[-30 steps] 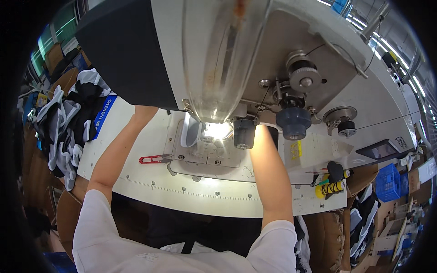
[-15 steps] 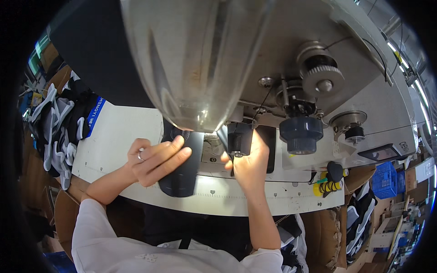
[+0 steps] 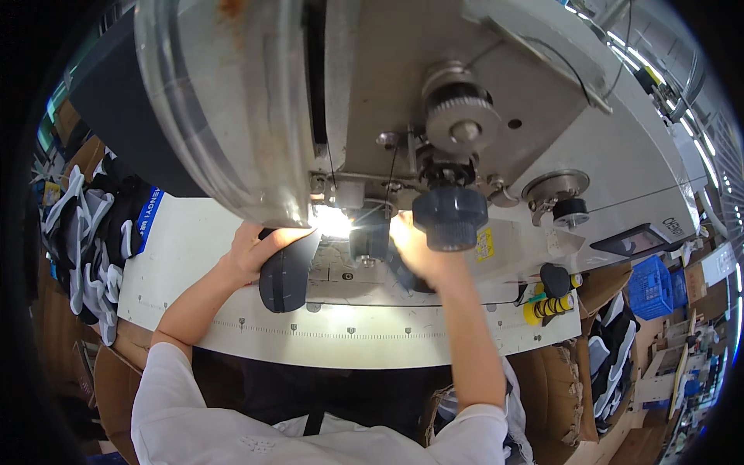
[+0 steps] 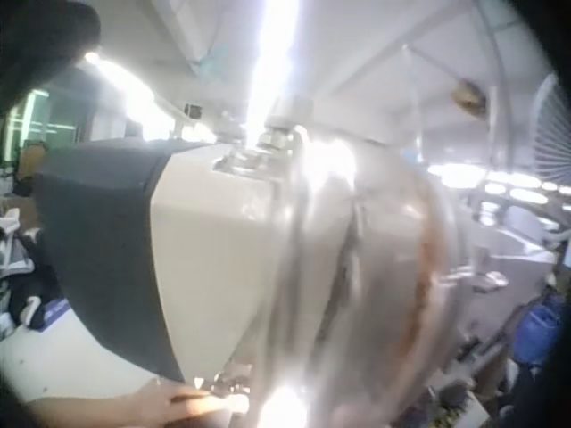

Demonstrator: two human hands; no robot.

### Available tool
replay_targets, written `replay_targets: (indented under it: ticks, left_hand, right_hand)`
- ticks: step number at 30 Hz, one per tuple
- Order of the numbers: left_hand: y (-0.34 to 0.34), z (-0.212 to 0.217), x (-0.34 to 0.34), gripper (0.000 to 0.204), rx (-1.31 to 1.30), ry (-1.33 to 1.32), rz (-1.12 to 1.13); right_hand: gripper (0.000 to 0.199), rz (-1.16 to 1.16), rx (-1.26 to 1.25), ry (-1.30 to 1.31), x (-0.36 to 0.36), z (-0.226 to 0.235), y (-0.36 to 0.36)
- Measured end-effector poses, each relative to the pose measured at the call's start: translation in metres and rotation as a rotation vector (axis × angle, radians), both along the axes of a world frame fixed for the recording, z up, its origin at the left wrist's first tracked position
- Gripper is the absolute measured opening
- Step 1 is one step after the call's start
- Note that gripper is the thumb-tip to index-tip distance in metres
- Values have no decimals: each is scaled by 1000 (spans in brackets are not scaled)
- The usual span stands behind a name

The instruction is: The person retrieves shoe upper pieces, aligns and stitches them together using a sewing machine, trims excess thread with a thread clipper, and places the finished pieces into a box.

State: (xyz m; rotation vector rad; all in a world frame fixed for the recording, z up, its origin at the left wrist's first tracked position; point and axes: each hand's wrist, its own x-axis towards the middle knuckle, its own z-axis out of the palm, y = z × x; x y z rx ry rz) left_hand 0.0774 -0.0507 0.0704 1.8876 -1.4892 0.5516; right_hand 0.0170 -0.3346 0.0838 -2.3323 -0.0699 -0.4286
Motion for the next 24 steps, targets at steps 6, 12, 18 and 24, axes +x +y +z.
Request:
replay_targets:
  ticks: [6, 12, 18, 24]
  left_hand:
    - [-9, 4, 0, 29, -210, -81, -128]
    - [-8, 3, -15, 40, -402, 475, -70]
    - [-11, 13, -20, 37, -437, 307, -49]
    - [-1, 25, -12, 40, -195, -82, -58]
  right_hand:
    - [10, 51, 663, -22, -49, 14, 61]
    - [19, 66, 94, -92, -55, 25, 68]
    - [24, 91, -253, -67, -51, 23, 74]
    - [24, 29, 203, -182, -50, 22, 85]
